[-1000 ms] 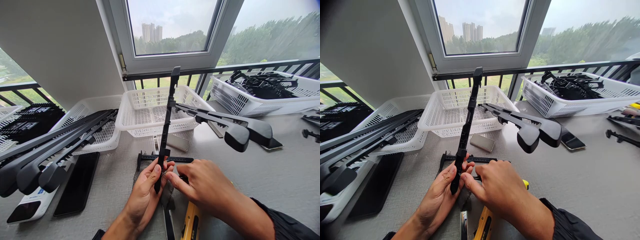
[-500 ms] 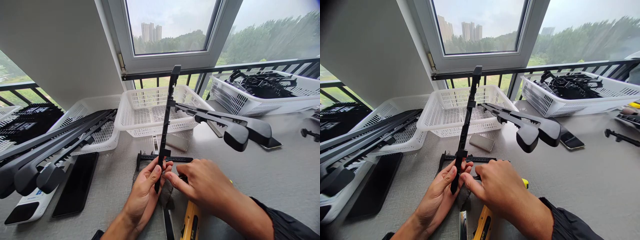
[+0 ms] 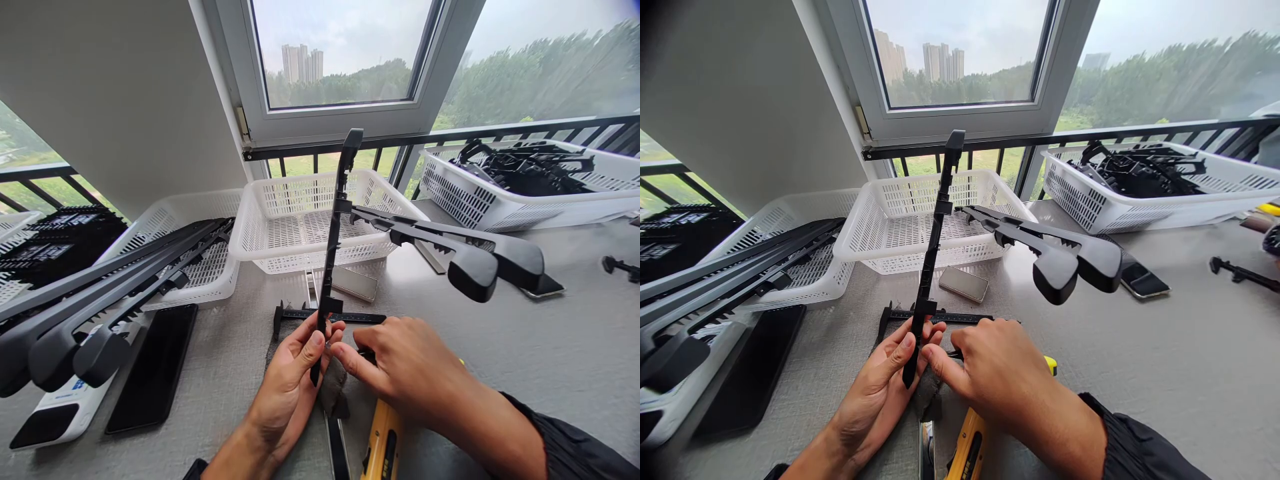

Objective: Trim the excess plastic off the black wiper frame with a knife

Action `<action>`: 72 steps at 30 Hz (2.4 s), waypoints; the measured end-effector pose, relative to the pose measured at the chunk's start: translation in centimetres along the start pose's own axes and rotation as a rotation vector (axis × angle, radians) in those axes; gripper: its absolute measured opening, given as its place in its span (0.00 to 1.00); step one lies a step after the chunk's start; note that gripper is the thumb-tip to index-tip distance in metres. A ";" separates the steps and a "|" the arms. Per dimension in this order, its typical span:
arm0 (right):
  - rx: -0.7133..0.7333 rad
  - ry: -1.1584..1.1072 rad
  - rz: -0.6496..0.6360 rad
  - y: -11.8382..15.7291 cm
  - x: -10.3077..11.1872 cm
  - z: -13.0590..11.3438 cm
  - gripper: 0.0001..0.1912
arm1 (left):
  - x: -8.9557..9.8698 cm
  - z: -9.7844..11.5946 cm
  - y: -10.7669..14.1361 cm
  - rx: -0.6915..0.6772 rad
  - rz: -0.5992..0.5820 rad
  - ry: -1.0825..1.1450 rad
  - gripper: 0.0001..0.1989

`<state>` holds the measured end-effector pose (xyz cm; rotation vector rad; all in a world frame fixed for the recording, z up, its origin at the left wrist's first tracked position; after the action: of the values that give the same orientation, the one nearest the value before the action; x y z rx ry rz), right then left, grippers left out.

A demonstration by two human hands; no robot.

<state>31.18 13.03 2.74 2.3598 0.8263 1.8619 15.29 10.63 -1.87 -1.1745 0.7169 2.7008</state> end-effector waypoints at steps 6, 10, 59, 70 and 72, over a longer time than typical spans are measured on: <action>0.015 -0.040 0.008 -0.2 0.0 0.1 0.35 | 0.1 0.0 0.1 0.007 -0.024 0.004 0.19; 0.031 -0.061 0.001 -0.4 -0.1 0.2 0.36 | 0.1 0.0 0.0 0.011 -0.031 0.013 0.17; 0.136 -0.282 0.165 -0.2 -0.2 0.7 0.37 | -0.7 0.4 -0.3 0.032 -0.153 0.202 0.21; 0.128 -0.284 0.121 -0.2 -0.3 0.4 0.35 | -0.6 0.3 -0.3 0.020 -0.148 0.142 0.18; 0.131 -0.289 0.123 -0.2 -0.3 0.4 0.35 | -0.5 0.2 -0.3 0.011 -0.139 0.130 0.17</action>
<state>31.44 13.21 2.26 2.7295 0.8110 1.4892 15.55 11.07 -1.51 -1.3539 0.6394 2.5232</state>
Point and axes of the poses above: each hand's wrist, its own y-axis away from the middle knuckle, its own x-axis out of the back of the hand, z = x × y, the point moved 4 cm from there along -y, towards the middle knuckle, and after that the axes turned 7 degrees about -z, right-handed, at the moved point
